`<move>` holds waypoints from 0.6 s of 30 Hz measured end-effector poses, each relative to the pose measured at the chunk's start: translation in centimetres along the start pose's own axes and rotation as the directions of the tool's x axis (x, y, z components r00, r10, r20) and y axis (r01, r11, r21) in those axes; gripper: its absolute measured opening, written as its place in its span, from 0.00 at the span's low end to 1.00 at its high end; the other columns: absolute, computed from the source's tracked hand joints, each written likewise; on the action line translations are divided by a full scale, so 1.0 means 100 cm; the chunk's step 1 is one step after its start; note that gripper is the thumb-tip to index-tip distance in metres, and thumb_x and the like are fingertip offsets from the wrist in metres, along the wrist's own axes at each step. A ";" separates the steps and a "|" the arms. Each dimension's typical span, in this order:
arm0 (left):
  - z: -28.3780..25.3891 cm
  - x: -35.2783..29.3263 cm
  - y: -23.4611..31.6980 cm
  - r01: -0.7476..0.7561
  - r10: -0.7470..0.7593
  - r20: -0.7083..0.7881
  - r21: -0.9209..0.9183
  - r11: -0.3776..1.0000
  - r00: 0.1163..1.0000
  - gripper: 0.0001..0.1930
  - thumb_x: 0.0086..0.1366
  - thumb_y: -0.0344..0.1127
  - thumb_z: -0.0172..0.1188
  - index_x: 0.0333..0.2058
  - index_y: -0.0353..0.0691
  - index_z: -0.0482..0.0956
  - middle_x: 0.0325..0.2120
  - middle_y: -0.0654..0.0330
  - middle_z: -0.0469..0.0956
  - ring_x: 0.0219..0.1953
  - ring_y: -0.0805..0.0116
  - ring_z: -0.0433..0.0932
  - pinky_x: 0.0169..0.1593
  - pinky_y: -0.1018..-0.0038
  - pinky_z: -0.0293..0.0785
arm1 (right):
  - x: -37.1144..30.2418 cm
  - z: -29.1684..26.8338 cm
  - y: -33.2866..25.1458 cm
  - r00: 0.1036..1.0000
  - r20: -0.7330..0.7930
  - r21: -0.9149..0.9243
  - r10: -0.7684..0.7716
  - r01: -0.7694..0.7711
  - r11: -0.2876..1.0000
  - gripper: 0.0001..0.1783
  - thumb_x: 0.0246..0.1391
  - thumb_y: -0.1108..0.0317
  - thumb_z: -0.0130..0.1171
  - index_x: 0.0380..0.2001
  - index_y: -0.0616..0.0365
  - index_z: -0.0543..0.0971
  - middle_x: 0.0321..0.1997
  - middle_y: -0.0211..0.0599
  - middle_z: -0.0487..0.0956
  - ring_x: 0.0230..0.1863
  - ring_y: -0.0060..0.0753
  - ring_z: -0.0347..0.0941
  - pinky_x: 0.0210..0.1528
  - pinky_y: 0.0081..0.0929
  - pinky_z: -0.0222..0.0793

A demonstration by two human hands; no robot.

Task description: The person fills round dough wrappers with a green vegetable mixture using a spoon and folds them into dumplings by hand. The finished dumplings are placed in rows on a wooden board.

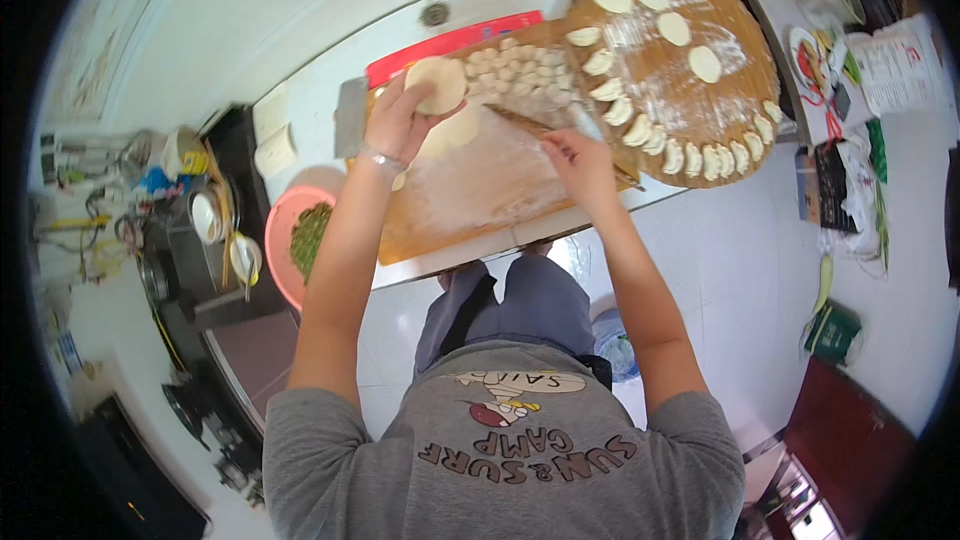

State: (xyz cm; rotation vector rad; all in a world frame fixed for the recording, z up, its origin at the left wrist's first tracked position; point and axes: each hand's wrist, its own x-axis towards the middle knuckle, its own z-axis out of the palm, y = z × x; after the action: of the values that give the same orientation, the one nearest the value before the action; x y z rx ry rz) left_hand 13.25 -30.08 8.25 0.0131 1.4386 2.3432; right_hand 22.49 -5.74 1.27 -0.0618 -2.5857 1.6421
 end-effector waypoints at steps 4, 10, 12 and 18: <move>-0.113 -0.100 0.027 -0.059 0.061 -0.168 0.016 0.998 0.984 0.19 0.65 0.30 0.47 0.53 0.28 0.62 0.50 0.50 0.71 0.52 0.58 0.72 0.56 0.61 0.72 | -0.035 0.124 -0.028 0.954 0.301 0.064 -0.007 -0.013 0.998 0.16 0.52 0.58 0.59 0.33 0.61 0.80 0.27 0.43 0.80 0.27 0.34 0.76 0.29 0.28 0.70; -0.200 -0.255 0.027 -0.158 0.074 -0.451 -0.151 0.976 0.889 0.17 0.65 0.27 0.46 0.52 0.28 0.61 0.49 0.47 0.70 0.51 0.54 0.73 0.54 0.58 0.73 | -0.097 0.253 -0.055 0.793 0.563 0.160 0.231 -0.379 0.912 0.25 0.51 0.53 0.61 0.42 0.64 0.77 0.26 0.35 0.78 0.26 0.25 0.73 0.26 0.24 0.68; -0.227 -0.290 0.023 -0.177 0.072 -0.453 -0.194 0.965 0.889 0.18 0.65 0.27 0.46 0.52 0.30 0.62 0.49 0.49 0.71 0.51 0.54 0.73 0.55 0.57 0.73 | -0.096 0.284 -0.069 0.769 0.574 0.199 0.282 -0.465 0.863 0.26 0.51 0.54 0.62 0.45 0.64 0.75 0.27 0.32 0.76 0.25 0.23 0.71 0.25 0.22 0.66; -0.281 -0.369 0.006 -0.101 -0.022 -0.470 -0.234 0.967 0.882 0.15 0.65 0.27 0.46 0.50 0.29 0.66 0.46 0.49 0.73 0.49 0.55 0.75 0.54 0.59 0.74 | -0.099 0.345 -0.079 0.755 0.616 0.432 0.226 -0.563 0.705 0.14 0.52 0.65 0.62 0.39 0.63 0.76 0.25 0.27 0.75 0.23 0.17 0.68 0.24 0.16 0.63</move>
State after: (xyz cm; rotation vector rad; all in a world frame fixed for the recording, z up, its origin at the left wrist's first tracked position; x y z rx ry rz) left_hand 41.33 -66.63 2.56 -0.6456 1.3258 2.6676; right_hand 29.43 -40.95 -6.58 -0.1959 -2.3055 2.9689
